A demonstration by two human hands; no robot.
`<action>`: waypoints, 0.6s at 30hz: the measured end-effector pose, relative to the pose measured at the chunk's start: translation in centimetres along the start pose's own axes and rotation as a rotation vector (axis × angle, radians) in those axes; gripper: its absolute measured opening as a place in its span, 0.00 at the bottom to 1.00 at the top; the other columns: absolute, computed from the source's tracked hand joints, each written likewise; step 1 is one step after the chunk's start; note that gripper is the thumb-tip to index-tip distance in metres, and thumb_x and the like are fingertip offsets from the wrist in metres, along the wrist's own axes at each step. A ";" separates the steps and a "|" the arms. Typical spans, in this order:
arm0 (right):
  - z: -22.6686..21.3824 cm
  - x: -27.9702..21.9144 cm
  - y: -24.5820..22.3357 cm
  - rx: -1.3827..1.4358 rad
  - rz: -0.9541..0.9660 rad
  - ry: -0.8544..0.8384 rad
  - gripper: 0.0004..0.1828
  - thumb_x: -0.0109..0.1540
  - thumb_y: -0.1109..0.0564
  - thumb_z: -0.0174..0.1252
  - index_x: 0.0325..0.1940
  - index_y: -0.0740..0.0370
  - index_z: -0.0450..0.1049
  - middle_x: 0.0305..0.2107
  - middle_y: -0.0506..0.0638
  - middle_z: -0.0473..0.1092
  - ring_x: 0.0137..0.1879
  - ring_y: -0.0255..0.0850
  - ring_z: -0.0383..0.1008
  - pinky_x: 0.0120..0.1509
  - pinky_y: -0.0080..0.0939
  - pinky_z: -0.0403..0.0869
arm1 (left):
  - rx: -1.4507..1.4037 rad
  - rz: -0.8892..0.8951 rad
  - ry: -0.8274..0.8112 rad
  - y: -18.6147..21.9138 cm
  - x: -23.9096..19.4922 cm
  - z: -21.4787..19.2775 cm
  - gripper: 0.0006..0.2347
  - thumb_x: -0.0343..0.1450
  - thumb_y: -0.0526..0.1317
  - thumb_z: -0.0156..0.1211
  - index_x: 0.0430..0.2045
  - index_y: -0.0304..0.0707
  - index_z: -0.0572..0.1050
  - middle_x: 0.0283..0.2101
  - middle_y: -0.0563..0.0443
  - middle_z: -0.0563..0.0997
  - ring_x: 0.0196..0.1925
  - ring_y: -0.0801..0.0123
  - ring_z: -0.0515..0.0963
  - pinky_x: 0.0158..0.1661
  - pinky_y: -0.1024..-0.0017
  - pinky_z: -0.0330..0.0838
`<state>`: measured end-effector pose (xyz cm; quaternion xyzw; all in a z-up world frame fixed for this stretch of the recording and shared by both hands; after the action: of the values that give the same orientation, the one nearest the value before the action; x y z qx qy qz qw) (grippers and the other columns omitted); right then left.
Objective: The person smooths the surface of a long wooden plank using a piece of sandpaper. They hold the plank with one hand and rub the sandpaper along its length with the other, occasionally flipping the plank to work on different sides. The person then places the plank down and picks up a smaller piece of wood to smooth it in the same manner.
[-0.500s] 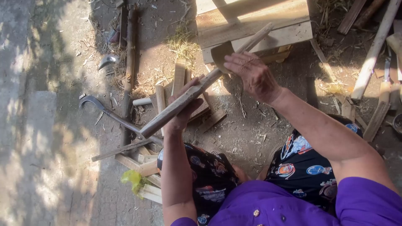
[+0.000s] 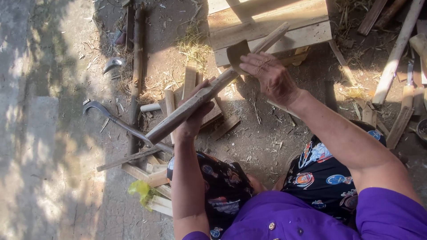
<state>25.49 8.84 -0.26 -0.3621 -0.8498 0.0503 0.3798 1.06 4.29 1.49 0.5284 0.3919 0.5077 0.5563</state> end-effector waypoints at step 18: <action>-4.0 -4.5 13.8 -0.064 0.354 0.231 0.14 0.73 0.77 0.51 0.61 0.75 0.75 0.34 0.59 0.76 0.25 0.40 0.69 0.22 0.31 0.72 | -0.643 -0.104 0.713 -5.2 0.7 -4.1 0.23 0.62 0.39 0.72 0.48 0.29 0.71 0.48 0.38 0.79 0.53 0.46 0.80 0.58 0.56 0.79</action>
<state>38.17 15.23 -5.09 -0.5211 -0.7247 0.0473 0.4483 -2.04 6.12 -4.12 0.1023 0.4072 0.7240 0.5473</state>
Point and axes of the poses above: each hand's wrist, its own x-axis towards the middle knuckle, its own z-axis out of the palm, y = z × x, the point moved 5 cm from there along x, towards the middle knuckle
